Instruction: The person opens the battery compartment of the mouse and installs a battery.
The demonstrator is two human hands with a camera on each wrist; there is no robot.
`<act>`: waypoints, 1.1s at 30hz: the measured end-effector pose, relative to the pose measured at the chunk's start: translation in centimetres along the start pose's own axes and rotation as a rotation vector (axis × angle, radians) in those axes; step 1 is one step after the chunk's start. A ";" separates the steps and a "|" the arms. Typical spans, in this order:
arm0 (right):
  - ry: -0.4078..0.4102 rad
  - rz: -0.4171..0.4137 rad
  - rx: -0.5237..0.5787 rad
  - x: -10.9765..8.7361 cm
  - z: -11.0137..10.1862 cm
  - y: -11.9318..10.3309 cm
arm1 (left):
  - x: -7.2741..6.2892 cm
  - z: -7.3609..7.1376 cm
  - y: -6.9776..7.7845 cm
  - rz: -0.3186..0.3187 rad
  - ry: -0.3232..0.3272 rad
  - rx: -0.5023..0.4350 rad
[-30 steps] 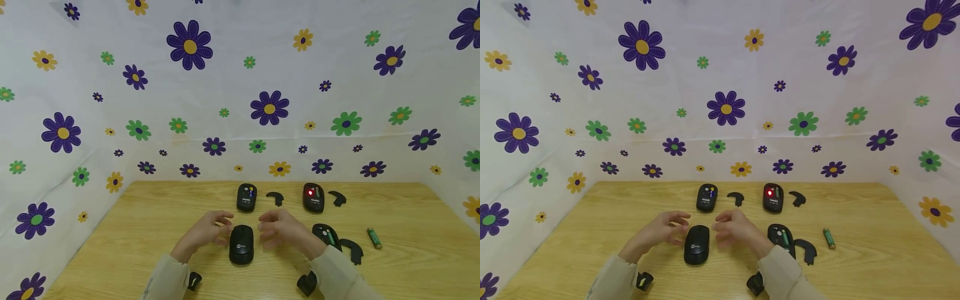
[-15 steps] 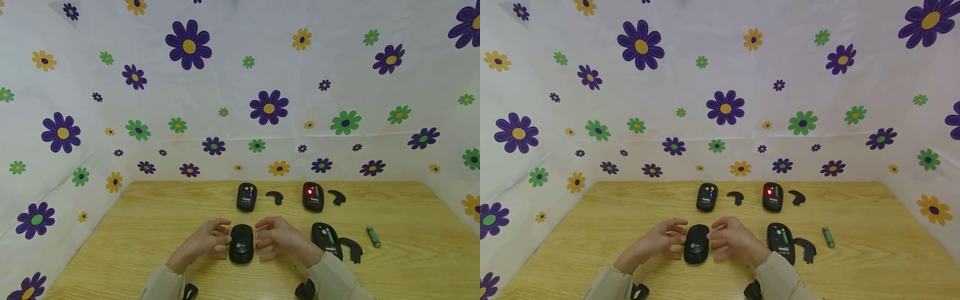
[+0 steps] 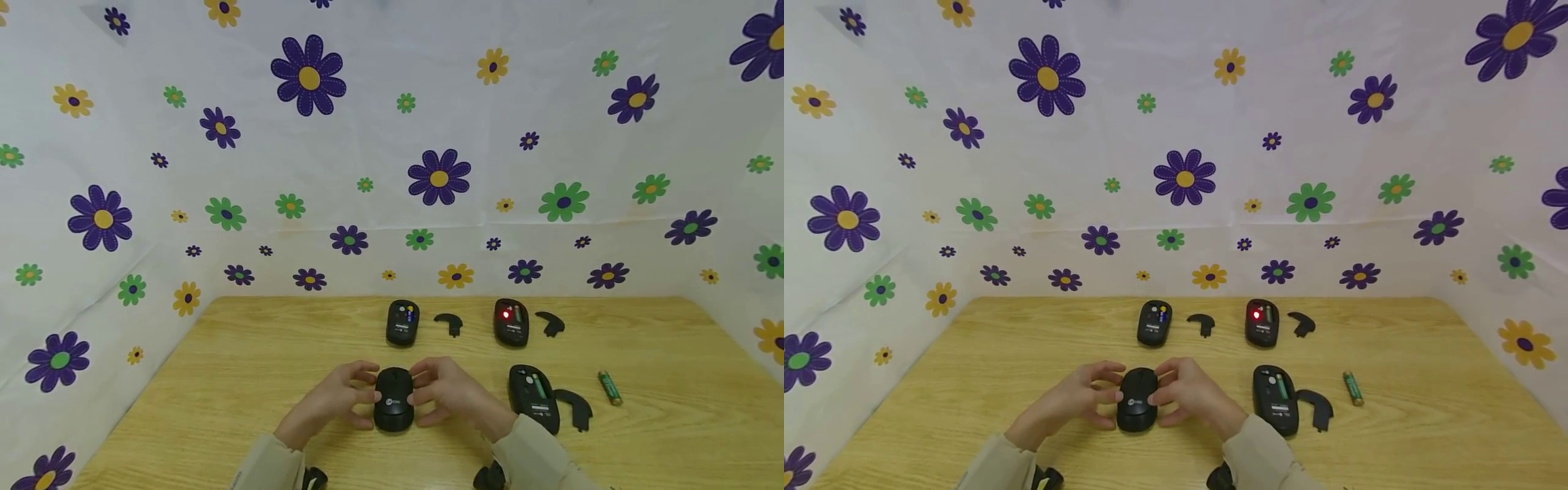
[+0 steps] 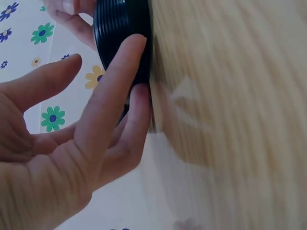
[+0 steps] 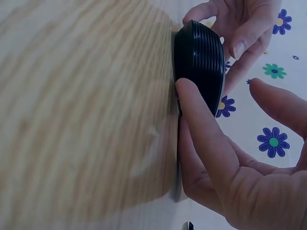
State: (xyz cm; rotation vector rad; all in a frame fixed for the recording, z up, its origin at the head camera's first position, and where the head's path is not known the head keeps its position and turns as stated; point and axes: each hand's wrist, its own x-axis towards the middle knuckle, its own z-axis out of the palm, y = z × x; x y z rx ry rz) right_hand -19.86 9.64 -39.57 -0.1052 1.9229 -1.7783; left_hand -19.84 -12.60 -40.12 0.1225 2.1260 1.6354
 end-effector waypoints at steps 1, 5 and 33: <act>0.009 -0.003 -0.009 0.1 0.1 0.0 | 0.0 0.1 0.1 -0.006 0.002 0.001; 0.038 -0.030 -0.033 0.3 0.4 0.3 | 0.1 0.4 0.1 0.004 0.011 -0.023; 0.078 -0.171 -0.038 -2.2 -2.3 -0.6 | 0.1 2.4 1.5 0.145 -0.021 -0.154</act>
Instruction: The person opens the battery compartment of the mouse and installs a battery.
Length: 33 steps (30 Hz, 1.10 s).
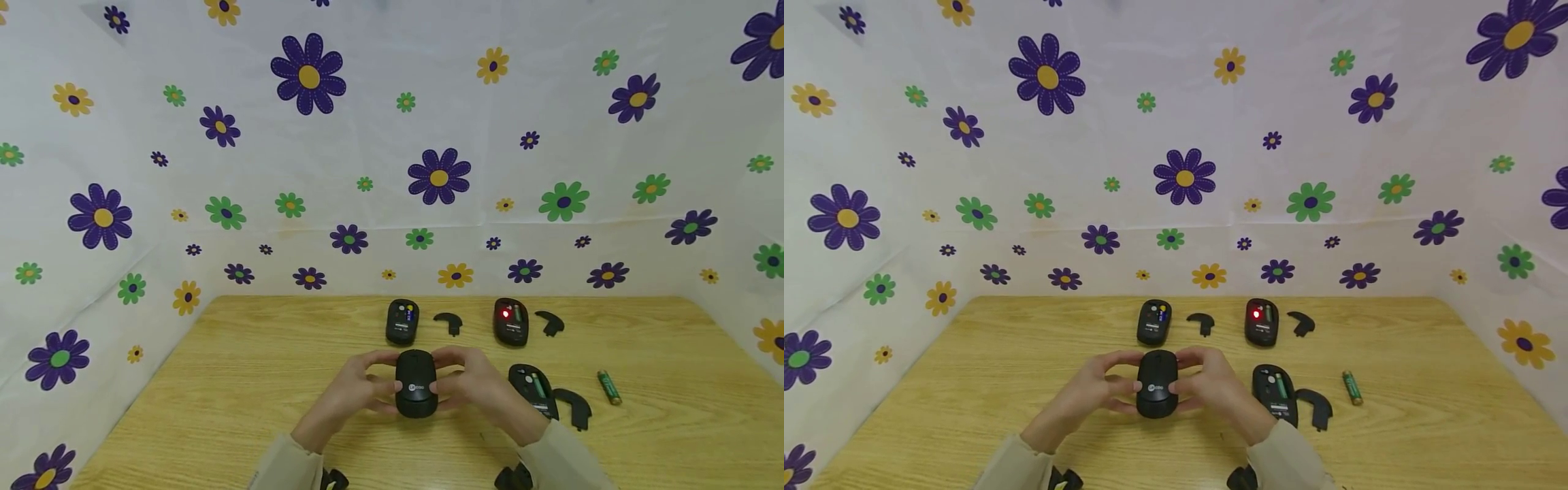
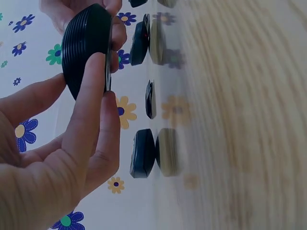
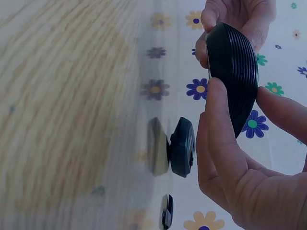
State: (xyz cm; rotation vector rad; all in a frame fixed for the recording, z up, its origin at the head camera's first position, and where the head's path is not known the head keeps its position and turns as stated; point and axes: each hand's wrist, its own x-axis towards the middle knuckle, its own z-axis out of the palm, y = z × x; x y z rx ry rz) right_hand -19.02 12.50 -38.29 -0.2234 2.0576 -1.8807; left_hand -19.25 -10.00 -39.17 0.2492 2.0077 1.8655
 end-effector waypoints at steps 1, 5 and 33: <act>-0.006 -0.007 0.004 -0.1 -0.2 -0.1 | 0.0 0.1 0.0 0.004 -0.001 -0.003; -0.011 -0.004 0.019 -0.9 -0.8 -0.3 | -0.1 0.9 0.3 0.025 -0.013 -0.012; -0.001 0.015 0.050 -4.3 -3.8 -0.6 | -0.4 4.4 1.7 0.066 -0.068 -0.108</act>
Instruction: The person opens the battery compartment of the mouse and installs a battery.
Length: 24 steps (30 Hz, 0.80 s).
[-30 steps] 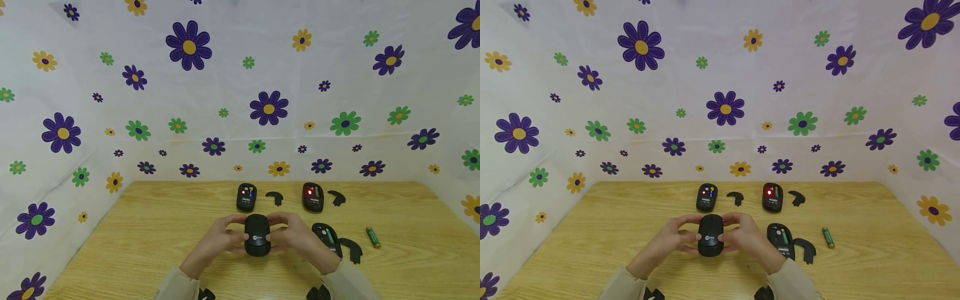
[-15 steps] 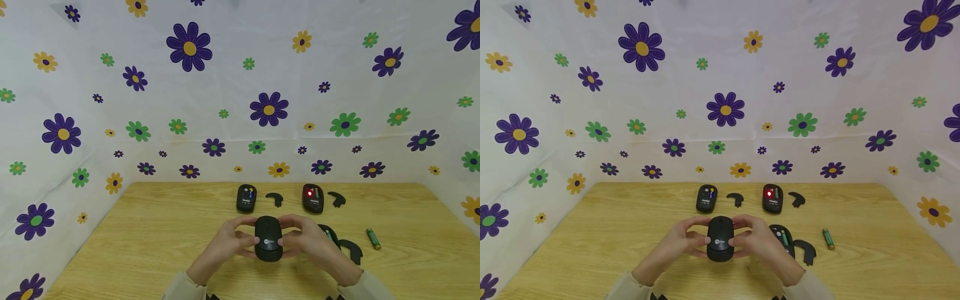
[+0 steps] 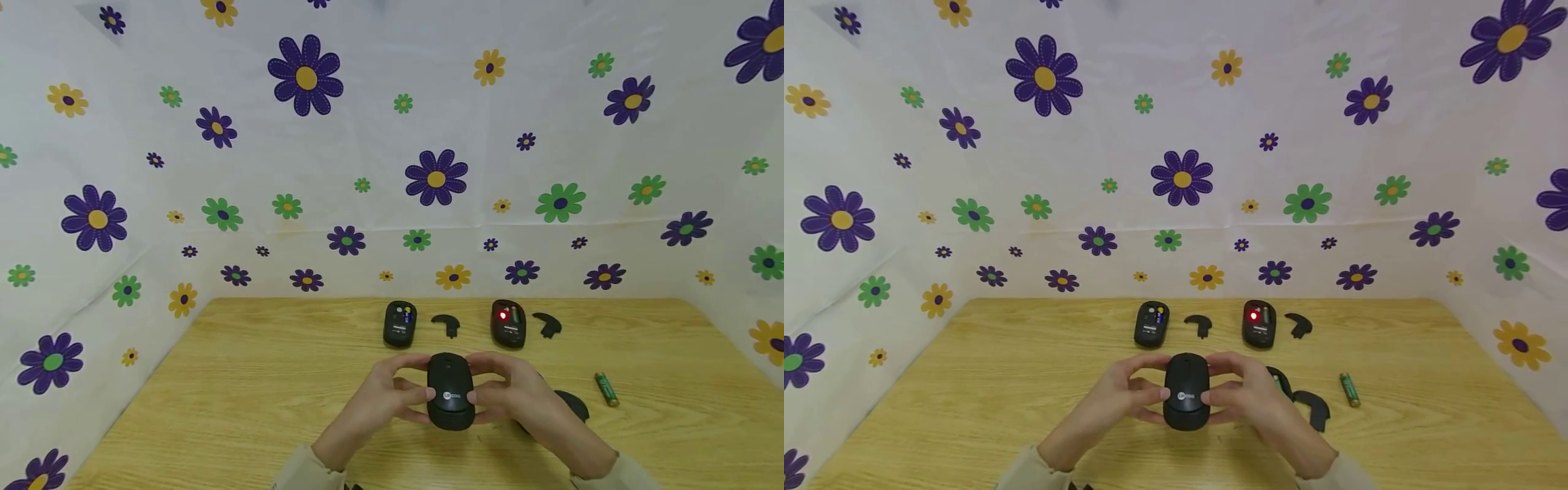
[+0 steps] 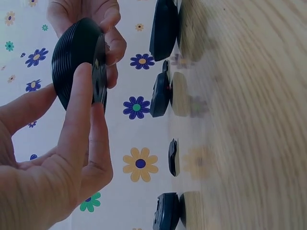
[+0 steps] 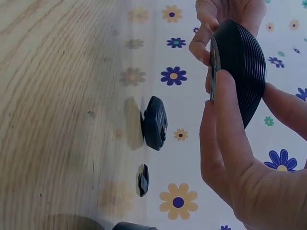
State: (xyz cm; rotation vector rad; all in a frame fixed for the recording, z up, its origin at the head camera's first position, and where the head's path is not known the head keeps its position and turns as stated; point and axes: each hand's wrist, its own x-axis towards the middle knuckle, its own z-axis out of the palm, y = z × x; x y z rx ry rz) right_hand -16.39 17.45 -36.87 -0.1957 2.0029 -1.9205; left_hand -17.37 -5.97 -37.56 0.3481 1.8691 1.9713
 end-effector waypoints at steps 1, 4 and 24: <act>-0.007 -0.007 0.006 -0.1 -0.1 0.0 | 0.0 0.1 0.0 -0.002 0.003 -0.003; -0.022 -0.015 0.016 -0.2 -0.4 0.1 | 0.0 0.4 0.0 -0.012 0.013 -0.012; -0.008 -0.002 0.038 -0.5 -0.5 0.4 | -0.5 0.8 -0.1 -0.019 0.030 -0.031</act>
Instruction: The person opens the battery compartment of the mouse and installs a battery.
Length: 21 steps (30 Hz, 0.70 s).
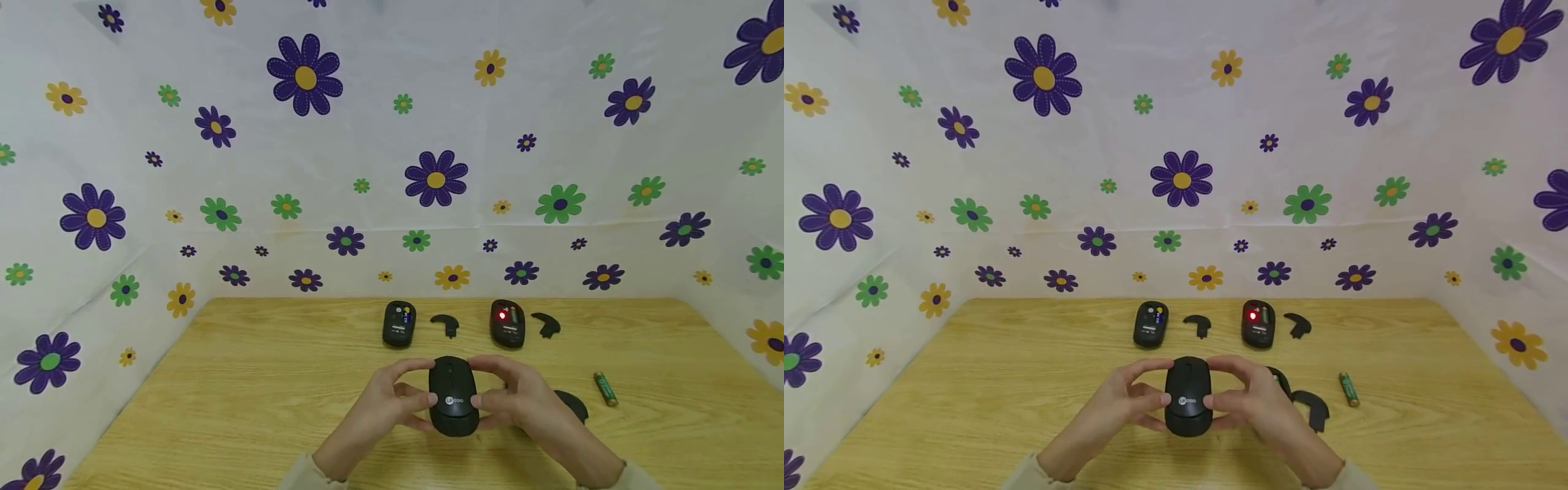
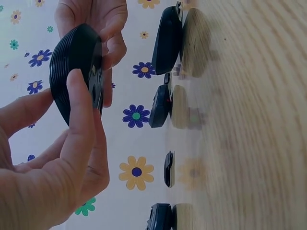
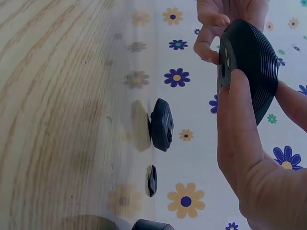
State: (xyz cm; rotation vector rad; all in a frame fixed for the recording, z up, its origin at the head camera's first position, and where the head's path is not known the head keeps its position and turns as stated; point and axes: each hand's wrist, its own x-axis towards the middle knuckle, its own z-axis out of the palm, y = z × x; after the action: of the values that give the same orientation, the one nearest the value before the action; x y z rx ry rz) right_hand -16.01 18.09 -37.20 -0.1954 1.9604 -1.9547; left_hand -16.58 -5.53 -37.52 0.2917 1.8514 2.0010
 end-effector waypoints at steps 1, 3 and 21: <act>0.000 -0.004 0.001 0.0 0.0 0.0 | 0.0 0.0 0.0 0.006 -0.002 -0.001; 0.002 -0.018 0.004 0.0 0.1 0.0 | -0.1 -0.1 -0.1 0.023 -0.012 0.000; -0.098 -0.124 0.004 -0.4 -0.5 0.4 | -0.4 -1.2 0.2 0.087 -0.134 0.144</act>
State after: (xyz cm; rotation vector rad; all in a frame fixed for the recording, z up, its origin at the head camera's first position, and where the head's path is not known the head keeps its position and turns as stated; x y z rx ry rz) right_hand -15.76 18.73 -37.54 -0.4127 1.9224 -1.9849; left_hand -16.77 -6.79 -37.42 0.5435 1.9298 1.8567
